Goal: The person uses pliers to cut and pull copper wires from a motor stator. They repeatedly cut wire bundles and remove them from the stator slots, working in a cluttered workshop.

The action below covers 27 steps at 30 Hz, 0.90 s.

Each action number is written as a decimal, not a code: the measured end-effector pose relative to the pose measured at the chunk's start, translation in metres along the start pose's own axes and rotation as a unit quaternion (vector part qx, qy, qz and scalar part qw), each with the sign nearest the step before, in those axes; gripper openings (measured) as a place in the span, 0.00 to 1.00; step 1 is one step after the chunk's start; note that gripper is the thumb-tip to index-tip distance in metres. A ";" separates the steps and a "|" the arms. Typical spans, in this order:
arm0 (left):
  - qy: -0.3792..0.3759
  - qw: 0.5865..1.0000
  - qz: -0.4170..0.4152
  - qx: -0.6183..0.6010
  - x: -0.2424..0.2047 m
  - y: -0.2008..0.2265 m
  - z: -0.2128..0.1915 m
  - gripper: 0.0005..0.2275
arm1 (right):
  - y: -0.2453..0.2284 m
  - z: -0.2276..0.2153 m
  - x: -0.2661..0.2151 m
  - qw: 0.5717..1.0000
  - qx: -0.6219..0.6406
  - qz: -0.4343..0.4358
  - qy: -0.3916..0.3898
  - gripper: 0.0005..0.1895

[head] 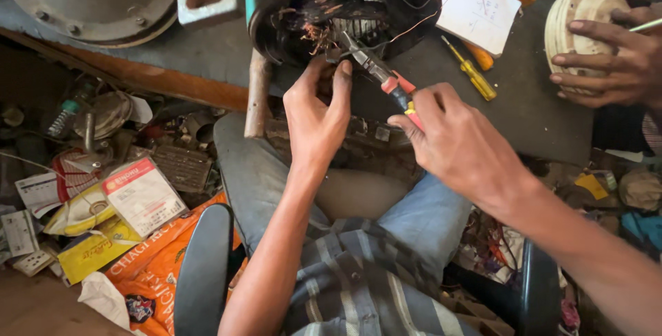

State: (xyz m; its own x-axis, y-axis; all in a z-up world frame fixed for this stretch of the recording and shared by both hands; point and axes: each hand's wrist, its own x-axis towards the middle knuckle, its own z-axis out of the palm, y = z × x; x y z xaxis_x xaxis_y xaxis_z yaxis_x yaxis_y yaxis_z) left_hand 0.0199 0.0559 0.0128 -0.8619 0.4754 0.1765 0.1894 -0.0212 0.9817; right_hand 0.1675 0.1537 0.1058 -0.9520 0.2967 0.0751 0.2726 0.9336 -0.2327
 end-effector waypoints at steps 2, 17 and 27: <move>-0.001 1.000 0.002 0.012 0.001 0.000 0.001 0.11 | -0.003 -0.005 0.003 1.000 0.008 -0.012 0.020 0.18; -0.001 0.999 0.033 -0.043 -0.008 -0.010 0.009 0.10 | 0.045 -0.012 0.023 0.738 0.585 0.275 -0.193 0.29; -0.030 1.000 0.001 -0.005 -0.001 -0.009 0.001 0.12 | 0.016 0.001 0.015 0.990 -0.123 -0.062 0.013 0.14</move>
State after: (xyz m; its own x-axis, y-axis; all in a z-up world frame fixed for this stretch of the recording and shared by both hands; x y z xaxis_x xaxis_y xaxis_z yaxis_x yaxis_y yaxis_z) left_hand 0.0197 0.0560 0.0036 -0.8320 0.5265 0.1752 0.1871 -0.0310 0.9818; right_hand 0.1577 0.1724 0.1026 -0.9772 0.1793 0.1132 0.1829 0.9829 0.0222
